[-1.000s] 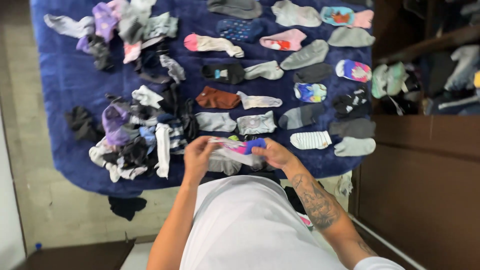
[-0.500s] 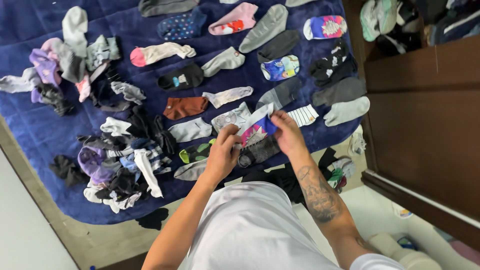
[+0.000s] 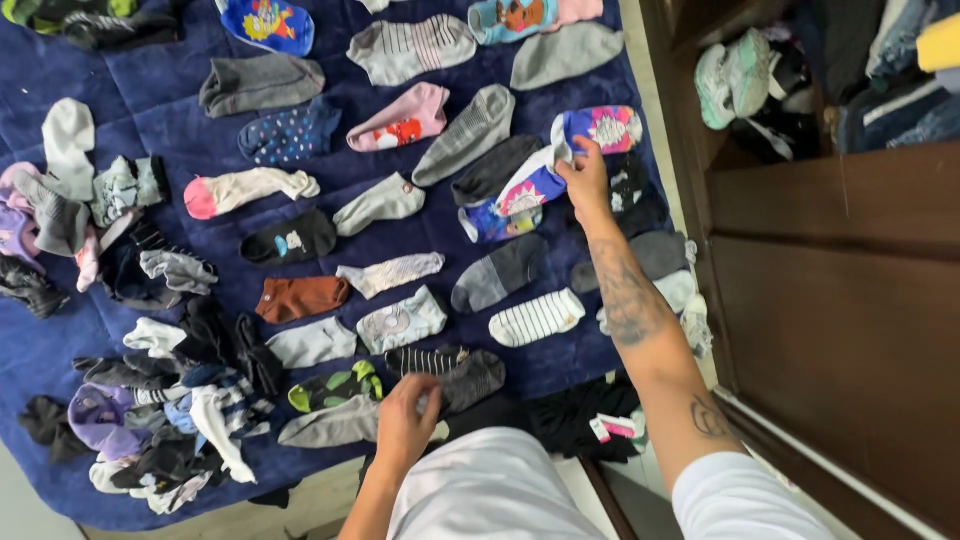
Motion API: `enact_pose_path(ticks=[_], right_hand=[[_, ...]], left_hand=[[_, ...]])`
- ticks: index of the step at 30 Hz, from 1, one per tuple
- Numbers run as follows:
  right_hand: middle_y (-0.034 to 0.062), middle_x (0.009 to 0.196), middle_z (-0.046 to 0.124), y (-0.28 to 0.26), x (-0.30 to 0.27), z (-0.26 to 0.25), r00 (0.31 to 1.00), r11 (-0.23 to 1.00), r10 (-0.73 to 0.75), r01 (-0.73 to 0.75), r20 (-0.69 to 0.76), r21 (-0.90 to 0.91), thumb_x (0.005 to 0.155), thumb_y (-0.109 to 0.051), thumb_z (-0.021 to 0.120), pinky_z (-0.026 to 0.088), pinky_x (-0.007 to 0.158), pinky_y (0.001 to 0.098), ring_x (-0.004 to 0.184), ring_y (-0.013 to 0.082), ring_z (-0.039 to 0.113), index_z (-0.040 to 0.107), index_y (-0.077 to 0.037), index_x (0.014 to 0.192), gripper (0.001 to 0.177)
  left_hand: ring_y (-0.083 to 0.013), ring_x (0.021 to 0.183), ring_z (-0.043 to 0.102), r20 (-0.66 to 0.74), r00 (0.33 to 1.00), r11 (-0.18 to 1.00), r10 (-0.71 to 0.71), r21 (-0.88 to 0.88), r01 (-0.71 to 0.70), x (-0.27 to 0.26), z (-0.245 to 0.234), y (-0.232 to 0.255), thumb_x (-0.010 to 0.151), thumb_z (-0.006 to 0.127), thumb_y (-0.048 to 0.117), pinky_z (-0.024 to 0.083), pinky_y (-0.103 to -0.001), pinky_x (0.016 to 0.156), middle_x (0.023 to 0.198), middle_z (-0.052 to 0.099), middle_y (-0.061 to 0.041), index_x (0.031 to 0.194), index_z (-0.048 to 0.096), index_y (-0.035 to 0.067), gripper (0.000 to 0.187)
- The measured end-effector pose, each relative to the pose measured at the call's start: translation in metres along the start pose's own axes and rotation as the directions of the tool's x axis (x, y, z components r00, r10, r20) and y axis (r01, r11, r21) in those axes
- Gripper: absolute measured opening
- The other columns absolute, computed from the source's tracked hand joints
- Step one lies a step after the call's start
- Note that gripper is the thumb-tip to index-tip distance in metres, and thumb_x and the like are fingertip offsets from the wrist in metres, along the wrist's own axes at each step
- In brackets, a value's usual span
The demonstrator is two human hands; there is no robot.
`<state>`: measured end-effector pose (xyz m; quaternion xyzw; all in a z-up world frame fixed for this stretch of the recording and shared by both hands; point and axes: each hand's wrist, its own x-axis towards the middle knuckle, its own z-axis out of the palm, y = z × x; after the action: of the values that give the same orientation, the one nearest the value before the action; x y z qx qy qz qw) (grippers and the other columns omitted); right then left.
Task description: Sorting and pairing different types of socks on a bed.
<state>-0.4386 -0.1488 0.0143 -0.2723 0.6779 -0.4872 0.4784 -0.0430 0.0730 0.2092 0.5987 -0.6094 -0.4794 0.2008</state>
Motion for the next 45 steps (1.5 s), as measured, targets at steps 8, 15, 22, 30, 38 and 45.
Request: enact_pose_path(ticks=[8,15,22,30,38,45], right_hand=[[0.0109,0.098,0.073,0.029,0.060,0.026,0.943,0.619,-0.129,-0.165,-0.307,-0.768,0.088,-0.027,0.079,0.051,0.081,0.0488,0.096,0.0345,0.066,0.072,-0.013,0.096,0.018],[0.0095,0.091,0.059,-0.053,-0.094,0.079,0.844,0.813,-0.513,0.422,-0.153,-0.400,0.082,-0.002,0.078,0.048,0.071,0.0361,0.079,0.0240,0.059,0.059,-0.002,0.087,0.020],[-0.0009,0.081,0.063,-0.072,-0.244,0.115,0.968,0.978,-0.194,0.180,0.157,0.103,0.090,-0.006,0.075,0.047,0.068,0.0243,0.074,0.0078,0.055,0.061,-0.005,0.087,0.015],[0.0014,0.098,0.068,-0.084,-0.334,0.110,0.790,0.757,0.232,-0.513,0.568,0.404,0.090,-0.010,0.070,0.053,0.077,0.0307,0.088,0.0129,0.066,0.061,-0.010,0.103,0.015],[0.0154,0.116,0.071,-0.051,-0.361,0.128,0.524,0.734,0.226,-0.646,0.821,0.210,0.104,-0.052,0.053,0.057,0.088,0.0378,0.104,0.0262,0.068,0.060,-0.003,0.129,0.056],[0.0031,0.124,0.067,-0.022,-0.428,0.194,0.632,0.856,0.401,-0.516,0.663,-0.026,0.092,-0.035,0.059,0.061,0.080,0.0425,0.106,0.0193,0.070,0.054,-0.014,0.136,0.049]], left_hand=[[-0.0205,0.070,0.072,-0.100,0.981,0.985,-0.164,0.029,0.168,0.010,0.024,0.007,0.085,0.071,0.008,0.054,-0.033,0.056,0.084,0.073,-0.008,0.092,0.071,0.004,0.008],[-0.0129,0.063,0.069,-0.208,0.945,0.958,-0.251,-0.194,0.212,0.091,0.037,0.069,0.093,0.074,0.023,0.053,-0.028,0.058,0.076,0.075,-0.009,0.104,0.073,0.001,0.025],[-0.0135,0.062,0.064,-0.275,0.951,0.884,-0.142,-0.467,-0.003,0.104,0.033,0.047,0.091,0.073,0.014,0.051,-0.029,0.056,0.077,0.072,-0.005,0.104,0.067,-0.001,0.021],[-0.0183,0.054,0.060,-0.442,0.855,0.951,-0.270,-0.263,0.165,0.039,-0.007,-0.008,0.084,0.071,0.004,0.047,-0.033,0.053,0.066,0.065,-0.009,0.091,0.065,0.000,0.010],[-0.0139,0.075,0.069,0.288,0.921,0.228,-0.263,-0.909,0.349,-0.045,-0.061,-0.008,0.088,0.061,0.003,0.054,-0.028,0.068,0.088,0.071,-0.006,0.098,0.067,0.003,0.012],[-0.0192,0.084,0.065,-0.240,0.944,0.672,-0.225,-0.740,-0.028,-0.059,-0.058,-0.091,0.087,0.070,0.012,0.053,-0.033,0.075,0.093,0.068,-0.009,0.104,0.068,0.000,0.022]])
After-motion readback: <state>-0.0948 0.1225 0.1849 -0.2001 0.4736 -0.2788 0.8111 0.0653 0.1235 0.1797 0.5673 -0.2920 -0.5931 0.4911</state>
